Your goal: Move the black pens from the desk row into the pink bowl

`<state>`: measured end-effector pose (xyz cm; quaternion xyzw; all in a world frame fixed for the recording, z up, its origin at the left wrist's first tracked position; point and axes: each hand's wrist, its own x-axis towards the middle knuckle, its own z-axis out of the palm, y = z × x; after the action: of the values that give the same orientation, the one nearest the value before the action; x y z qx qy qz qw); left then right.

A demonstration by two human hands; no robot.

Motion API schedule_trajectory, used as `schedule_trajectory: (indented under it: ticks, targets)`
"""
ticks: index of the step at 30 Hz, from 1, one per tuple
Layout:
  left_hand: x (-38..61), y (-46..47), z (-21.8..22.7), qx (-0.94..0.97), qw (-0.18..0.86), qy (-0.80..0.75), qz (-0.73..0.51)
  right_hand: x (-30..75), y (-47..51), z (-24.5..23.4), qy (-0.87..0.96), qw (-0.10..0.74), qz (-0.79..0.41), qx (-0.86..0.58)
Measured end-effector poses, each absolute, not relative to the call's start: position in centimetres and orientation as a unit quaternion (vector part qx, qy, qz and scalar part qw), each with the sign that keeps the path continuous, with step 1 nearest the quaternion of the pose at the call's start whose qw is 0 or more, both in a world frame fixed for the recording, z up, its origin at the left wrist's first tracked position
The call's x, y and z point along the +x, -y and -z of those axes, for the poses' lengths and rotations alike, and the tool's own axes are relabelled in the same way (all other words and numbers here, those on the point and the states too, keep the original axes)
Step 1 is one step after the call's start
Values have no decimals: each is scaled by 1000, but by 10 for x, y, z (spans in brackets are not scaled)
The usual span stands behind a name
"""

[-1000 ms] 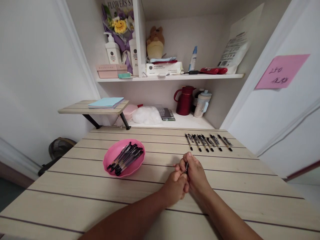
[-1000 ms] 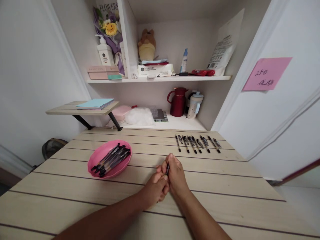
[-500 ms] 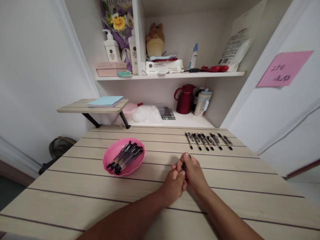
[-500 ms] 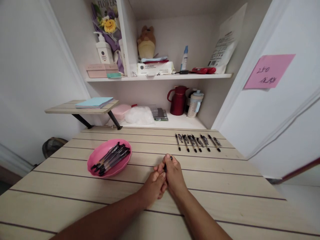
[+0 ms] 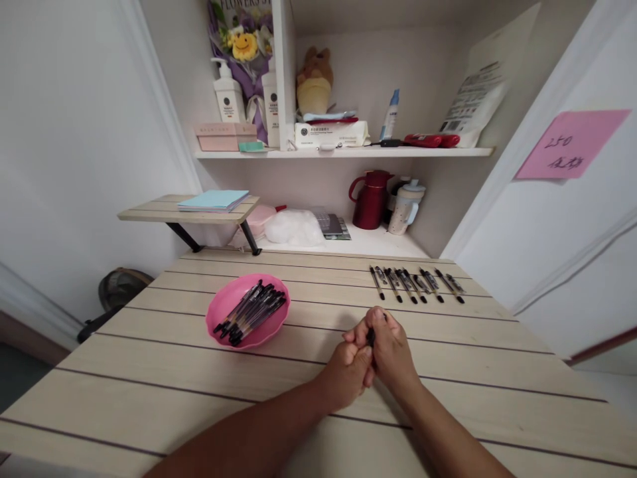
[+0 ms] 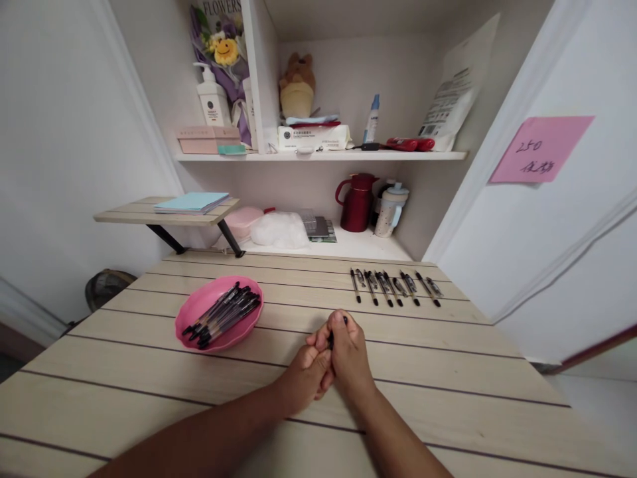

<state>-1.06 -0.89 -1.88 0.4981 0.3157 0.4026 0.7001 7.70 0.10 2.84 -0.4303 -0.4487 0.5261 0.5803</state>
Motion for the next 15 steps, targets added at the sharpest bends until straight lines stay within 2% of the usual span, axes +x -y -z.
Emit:
schedule_trajectory:
  ticks: [5, 11, 15]
  targets:
    - [-13, 5, 16, 510, 654, -368, -420, 76, -7, -24, 411, 590, -566, -404]
    - [-17, 2, 10, 565, 561, -419, -436, 76, -17, -12, 395, 592, -528, -463]
    - [-12, 4, 12, 556, 590, -408, -420, 75, -17, -13, 345, 634, -547, -423]
